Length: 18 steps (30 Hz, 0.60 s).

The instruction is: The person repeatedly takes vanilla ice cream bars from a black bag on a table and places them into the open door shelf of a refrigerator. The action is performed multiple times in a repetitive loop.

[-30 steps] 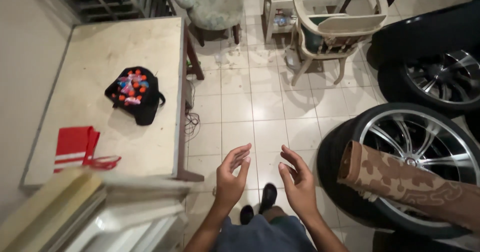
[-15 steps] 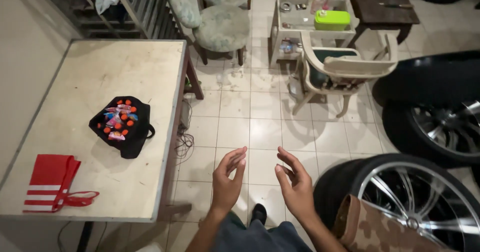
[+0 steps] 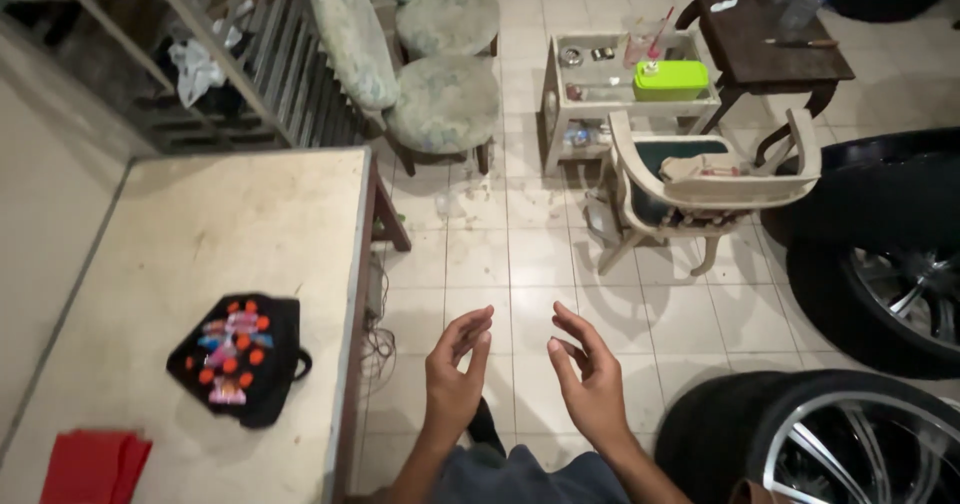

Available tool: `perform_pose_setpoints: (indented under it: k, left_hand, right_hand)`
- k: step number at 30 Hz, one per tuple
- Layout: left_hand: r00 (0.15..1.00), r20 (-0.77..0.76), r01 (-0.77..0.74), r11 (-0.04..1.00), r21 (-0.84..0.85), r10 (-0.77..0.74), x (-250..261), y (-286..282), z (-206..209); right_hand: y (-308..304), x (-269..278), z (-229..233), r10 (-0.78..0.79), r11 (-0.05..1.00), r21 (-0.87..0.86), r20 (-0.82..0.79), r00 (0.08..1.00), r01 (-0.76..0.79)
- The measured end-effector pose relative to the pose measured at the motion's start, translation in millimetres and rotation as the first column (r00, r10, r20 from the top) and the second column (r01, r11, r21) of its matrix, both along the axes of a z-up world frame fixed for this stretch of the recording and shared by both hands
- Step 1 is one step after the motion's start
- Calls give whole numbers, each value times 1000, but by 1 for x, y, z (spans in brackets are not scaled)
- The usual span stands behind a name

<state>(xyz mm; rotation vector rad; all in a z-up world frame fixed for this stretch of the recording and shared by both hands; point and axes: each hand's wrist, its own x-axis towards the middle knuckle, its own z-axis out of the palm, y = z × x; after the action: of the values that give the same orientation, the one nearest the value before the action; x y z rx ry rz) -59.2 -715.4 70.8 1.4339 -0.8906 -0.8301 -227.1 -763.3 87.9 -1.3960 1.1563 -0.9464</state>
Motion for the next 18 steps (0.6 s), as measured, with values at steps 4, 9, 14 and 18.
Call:
perform_pose_setpoints:
  k: [4, 9, 14, 18]
  left_hand:
    - [999, 9, 31, 1000, 1, -31, 27, -36, 6]
    - [998, 38, 50, 999, 15, -50, 51, -72, 11]
    - [999, 44, 13, 1000, -4, -13, 66, -105, 5]
    - [999, 23, -26, 1000, 7, 25, 73, -128, 8]
  right_hand:
    - [-29, 25, -8, -26, 999, 18, 32, 999, 26]
    - [-63, 52, -20, -74, 995, 65, 50, 996, 71]
    - [-103, 69, -16, -18, 999, 33, 49, 999, 17]
    - [-137, 80, -20, 43, 999, 19, 63, 997, -45]
